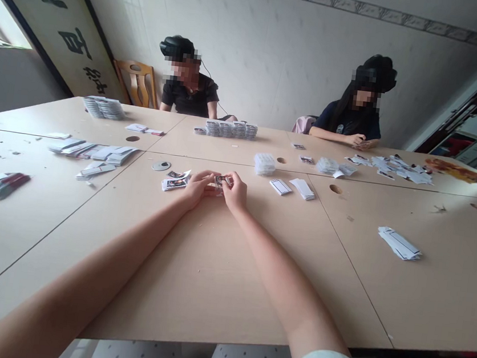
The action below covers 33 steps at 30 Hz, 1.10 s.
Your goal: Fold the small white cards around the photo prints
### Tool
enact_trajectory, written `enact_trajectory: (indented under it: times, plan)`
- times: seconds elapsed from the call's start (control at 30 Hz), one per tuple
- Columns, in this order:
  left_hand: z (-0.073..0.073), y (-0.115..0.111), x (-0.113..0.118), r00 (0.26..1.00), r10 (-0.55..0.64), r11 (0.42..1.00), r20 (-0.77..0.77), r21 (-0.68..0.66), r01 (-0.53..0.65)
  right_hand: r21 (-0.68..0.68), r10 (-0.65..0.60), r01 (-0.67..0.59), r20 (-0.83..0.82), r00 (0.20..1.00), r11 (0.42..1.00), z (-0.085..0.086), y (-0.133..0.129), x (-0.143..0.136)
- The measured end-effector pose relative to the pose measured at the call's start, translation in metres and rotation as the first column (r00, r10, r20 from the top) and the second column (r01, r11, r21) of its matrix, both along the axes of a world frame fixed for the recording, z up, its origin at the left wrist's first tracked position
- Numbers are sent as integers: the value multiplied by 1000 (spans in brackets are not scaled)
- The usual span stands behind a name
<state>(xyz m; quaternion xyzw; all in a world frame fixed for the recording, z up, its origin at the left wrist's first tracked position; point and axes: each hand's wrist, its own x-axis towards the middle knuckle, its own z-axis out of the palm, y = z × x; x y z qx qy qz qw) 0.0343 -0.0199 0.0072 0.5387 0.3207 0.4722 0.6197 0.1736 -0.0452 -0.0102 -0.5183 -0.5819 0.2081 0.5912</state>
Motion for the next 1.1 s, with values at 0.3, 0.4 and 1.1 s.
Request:
enact_trajectory:
  times: [0.3,0.4,1.1]
  plan:
    - [4,-5,1,1000,-10,1000,-14,21,11,19,-1,1,12,1000,1000,0,0,0]
    - [5,-5,0,1000,-14,1000,-11,22,15,21,3,-3,9,1000,1000,0,0,0]
    - [3,-5,1,1000,-20,1000,22,15,20,4,7,-7,10,1000,1000,-1,-1,-1]
